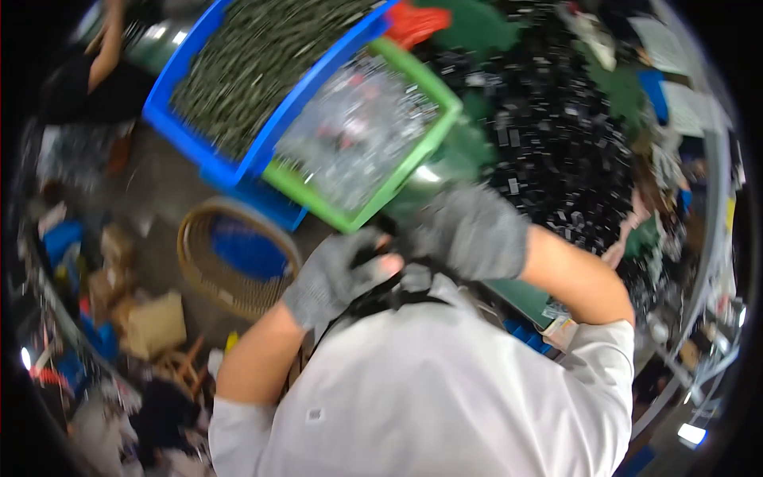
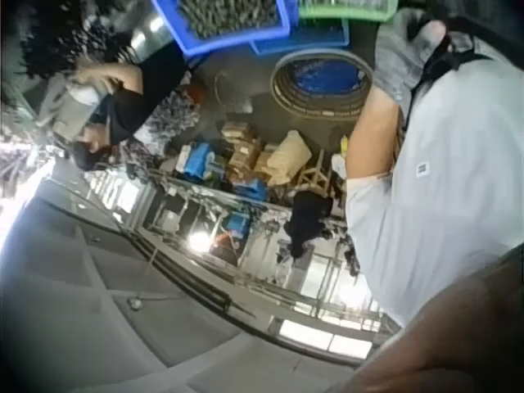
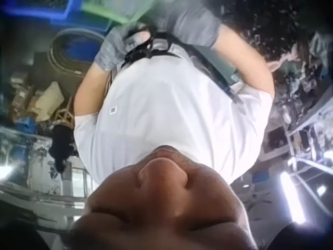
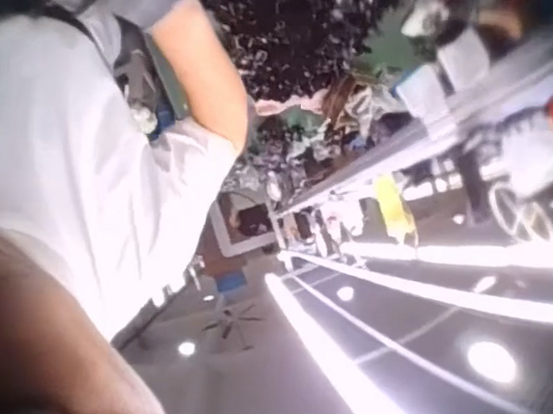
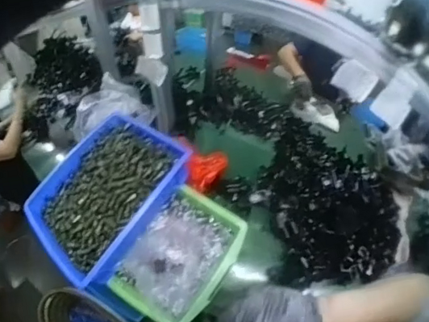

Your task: Assembling small black plastic components by hand at a workbench in a factory setting.

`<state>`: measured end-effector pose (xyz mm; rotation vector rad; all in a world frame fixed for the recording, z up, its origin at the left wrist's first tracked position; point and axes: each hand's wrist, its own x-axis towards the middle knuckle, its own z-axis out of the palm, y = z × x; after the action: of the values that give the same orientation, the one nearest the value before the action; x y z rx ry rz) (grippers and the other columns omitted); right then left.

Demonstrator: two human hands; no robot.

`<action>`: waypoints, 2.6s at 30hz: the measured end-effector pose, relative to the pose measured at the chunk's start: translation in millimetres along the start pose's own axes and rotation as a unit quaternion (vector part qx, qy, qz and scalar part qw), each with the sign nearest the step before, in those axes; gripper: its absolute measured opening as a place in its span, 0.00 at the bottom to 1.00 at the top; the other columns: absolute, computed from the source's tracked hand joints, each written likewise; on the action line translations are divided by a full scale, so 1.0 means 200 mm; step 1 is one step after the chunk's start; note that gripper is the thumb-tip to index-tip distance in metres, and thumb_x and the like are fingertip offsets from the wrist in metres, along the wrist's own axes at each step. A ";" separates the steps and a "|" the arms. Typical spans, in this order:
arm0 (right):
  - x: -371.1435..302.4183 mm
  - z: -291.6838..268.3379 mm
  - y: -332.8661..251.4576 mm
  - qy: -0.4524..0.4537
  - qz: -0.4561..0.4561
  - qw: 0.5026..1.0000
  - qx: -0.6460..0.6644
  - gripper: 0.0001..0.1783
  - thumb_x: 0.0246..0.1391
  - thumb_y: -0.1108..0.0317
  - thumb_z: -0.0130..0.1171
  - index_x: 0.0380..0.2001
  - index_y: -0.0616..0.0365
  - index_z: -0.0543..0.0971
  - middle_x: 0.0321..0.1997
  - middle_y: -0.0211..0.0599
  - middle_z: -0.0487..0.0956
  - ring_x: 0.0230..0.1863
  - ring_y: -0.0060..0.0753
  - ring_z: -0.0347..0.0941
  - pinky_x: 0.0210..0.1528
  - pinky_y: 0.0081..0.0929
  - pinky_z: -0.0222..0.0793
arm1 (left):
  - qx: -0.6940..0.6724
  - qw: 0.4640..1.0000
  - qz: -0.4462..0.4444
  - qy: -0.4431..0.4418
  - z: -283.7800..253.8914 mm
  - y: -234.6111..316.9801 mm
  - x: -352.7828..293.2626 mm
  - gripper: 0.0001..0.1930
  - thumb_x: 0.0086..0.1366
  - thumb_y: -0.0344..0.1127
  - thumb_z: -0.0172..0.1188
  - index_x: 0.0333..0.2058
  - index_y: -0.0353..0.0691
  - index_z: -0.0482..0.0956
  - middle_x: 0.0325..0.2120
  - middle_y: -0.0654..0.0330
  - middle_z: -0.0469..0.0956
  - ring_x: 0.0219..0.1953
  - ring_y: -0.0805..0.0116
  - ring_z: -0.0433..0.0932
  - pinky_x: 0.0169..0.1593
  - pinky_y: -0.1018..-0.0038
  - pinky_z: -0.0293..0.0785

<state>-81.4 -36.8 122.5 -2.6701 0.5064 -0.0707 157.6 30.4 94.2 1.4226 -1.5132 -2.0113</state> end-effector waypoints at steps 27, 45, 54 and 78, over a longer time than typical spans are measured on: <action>-0.50 0.14 0.30 0.128 0.249 0.945 0.167 0.16 0.57 0.58 0.59 0.41 0.59 0.83 0.36 0.44 0.82 0.37 0.53 0.78 0.43 0.43 0.73 | 0.144 0.947 0.265 0.113 0.14 0.14 0.40 0.31 0.50 0.32 0.76 0.54 0.44 0.77 0.42 0.53 0.76 0.42 0.55 0.79 0.45 0.66 0.77; -1.77 -0.18 0.91 0.232 0.636 0.723 -0.138 0.18 0.65 0.56 0.55 0.38 0.61 0.83 0.37 0.54 0.83 0.40 0.57 0.80 0.45 0.44 0.76 | -0.023 0.991 0.116 0.067 0.35 0.21 0.79 0.46 0.60 0.62 0.67 0.68 0.38 0.62 0.55 0.56 0.74 0.53 0.62 0.76 0.48 0.70 0.77; -2.17 -0.08 1.68 0.053 0.832 0.498 -0.238 0.24 0.63 0.51 0.52 0.55 0.52 0.80 0.54 0.52 0.81 0.51 0.54 0.79 0.53 0.45 0.74 | 0.007 0.993 0.032 0.114 0.41 0.04 0.70 0.25 0.67 0.39 0.65 0.60 0.37 0.73 0.45 0.54 0.78 0.45 0.65 0.80 0.48 0.71 0.77; -0.40 -0.03 0.89 0.241 0.440 0.823 0.266 0.25 0.44 0.58 0.74 0.41 0.62 0.77 0.35 0.44 0.81 0.33 0.38 0.78 0.37 0.34 0.77 | -0.298 0.936 0.117 0.142 0.42 0.25 1.12 0.43 0.70 0.61 0.55 0.69 0.32 0.58 0.59 0.48 0.70 0.61 0.59 0.71 0.58 0.62 0.73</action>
<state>-216.2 -160.8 57.4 -1.6444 1.5624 -0.5287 -37.7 -93.1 11.7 1.1478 -0.8026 -1.7994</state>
